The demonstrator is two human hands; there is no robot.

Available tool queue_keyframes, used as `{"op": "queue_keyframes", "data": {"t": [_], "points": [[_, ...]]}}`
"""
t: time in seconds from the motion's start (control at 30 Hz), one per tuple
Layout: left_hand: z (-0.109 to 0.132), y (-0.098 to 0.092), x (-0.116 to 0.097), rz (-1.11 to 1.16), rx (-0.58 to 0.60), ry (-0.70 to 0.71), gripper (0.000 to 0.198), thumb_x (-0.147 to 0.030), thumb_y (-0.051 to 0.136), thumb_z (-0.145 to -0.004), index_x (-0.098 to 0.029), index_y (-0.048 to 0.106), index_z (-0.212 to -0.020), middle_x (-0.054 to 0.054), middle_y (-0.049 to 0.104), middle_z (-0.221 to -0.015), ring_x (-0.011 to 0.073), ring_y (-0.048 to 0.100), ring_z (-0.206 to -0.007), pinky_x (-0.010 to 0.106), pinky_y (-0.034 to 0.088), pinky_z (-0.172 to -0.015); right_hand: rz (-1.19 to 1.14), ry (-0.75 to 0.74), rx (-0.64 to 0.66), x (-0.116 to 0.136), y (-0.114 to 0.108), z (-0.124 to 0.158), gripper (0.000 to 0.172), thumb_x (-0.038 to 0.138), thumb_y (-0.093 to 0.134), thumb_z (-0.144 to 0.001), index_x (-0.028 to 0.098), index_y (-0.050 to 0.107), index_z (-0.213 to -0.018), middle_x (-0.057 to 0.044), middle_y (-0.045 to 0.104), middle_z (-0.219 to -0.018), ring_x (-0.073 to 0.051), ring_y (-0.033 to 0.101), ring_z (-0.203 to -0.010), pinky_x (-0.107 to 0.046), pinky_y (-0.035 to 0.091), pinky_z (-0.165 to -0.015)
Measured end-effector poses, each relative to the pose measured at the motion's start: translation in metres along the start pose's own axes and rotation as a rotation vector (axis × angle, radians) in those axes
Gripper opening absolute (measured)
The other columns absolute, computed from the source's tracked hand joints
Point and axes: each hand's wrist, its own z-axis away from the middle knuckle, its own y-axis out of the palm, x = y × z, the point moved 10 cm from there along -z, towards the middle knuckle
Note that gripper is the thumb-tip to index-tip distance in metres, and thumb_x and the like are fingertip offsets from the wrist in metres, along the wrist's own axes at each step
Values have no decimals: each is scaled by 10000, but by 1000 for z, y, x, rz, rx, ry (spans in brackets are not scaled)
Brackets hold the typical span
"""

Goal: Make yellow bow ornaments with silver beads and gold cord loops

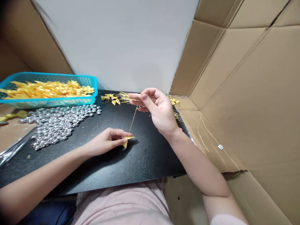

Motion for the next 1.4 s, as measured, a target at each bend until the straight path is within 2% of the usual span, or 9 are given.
{"op": "queue_keyframes", "data": {"t": [0.27, 0.57, 0.73, 0.87, 1.03, 1.13, 1.23, 1.3, 1.4], "points": [[1, 2, -4, -61, 29, 27, 395, -378, 604, -800, -107, 711, -1067, 68, 704, -773, 170, 616, -680, 262, 467, -637, 70, 35, 58, 1, -2, -1, 223, 374, 678, -834, 185, 562, -813, 53, 556, -592, -64, 468, -527, -198, 379, -509], [3, 0, -5, -171, -14, 39, 359, -313, 554, -824, -130, 708, -1091, 47, 690, -758, 138, 556, -587, 229, 400, -538, 89, 53, 68, 1, 0, 20, 183, 368, 633, -869, 204, 557, -848, 30, 589, -650, -95, 532, -614, -231, 402, -593], [4, -11, -16, -414, -111, 100, 303, -215, 527, -827, -149, 731, -1042, 42, 698, -787, 139, 564, -622, 235, 417, -594, 161, 107, 106, -21, 2, 33, 163, 362, 538, -923, 214, 503, -864, 56, 491, -611, -84, 423, -526, -231, 338, -525], [3, -16, -19, -573, -150, 154, 272, -205, 530, -844, -184, 748, -1006, 51, 681, -829, 160, 589, -705, 252, 434, -659, 209, 174, 134, -41, 0, 40, 143, 340, 525, -913, 206, 507, -865, 52, 408, -661, -93, 392, -575, -237, 334, -549], [1, -27, -14, -693, -231, 227, 283, -235, 526, -870, -225, 743, -1052, 84, 603, -910, 224, 572, -867, 340, 457, -804, 166, 243, 146, -57, -1, 44, 131, 327, 539, -891, 205, 501, -861, 39, 502, -630, -114, 469, -589, -259, 400, -597], [2, -50, -15, -730, -324, 267, 310, -309, 561, -861, -267, 700, -1135, 86, 576, -1010, 249, 546, -951, 396, 438, -879, 130, 257, 138, -63, 2, 45, 171, 351, 596, -863, 198, 520, -865, -10, 638, -716, -140, 591, -671, -294, 472, -679], [5, -99, -16, -843, -541, 174, 304, -305, 596, -825, -229, 704, -1099, 94, 585, -1038, 269, 535, -983, 394, 420, -885, 92, 284, 118, -73, 5, 48, 213, 383, 610, -857, 201, 505, -894, -41, 705, -796, -151, 648, -654, -312, 496, -684], [8, -132, -13, -912, -666, 74, 187, -257, 655, -762, -198, 744, -916, 104, 614, -951, 301, 525, -966, 392, 405, -843, 102, 294, 123, -79, 8, 51, 212, 402, 569, -884, 210, 487, -922, -22, 698, -761, -120, 592, -521, -282, 462, -581], [6, -157, -11, -919, -698, 47, 86, -236, 714, -698, -156, 704, -665, 95, 609, -796, 325, 515, -976, 375, 384, -805, 195, 240, 139, -82, 10, 53, 171, 385, 484, -932, 216, 496, -955, 48, 559, -617, -92, 447, -463, -246, 352, -504]]}}
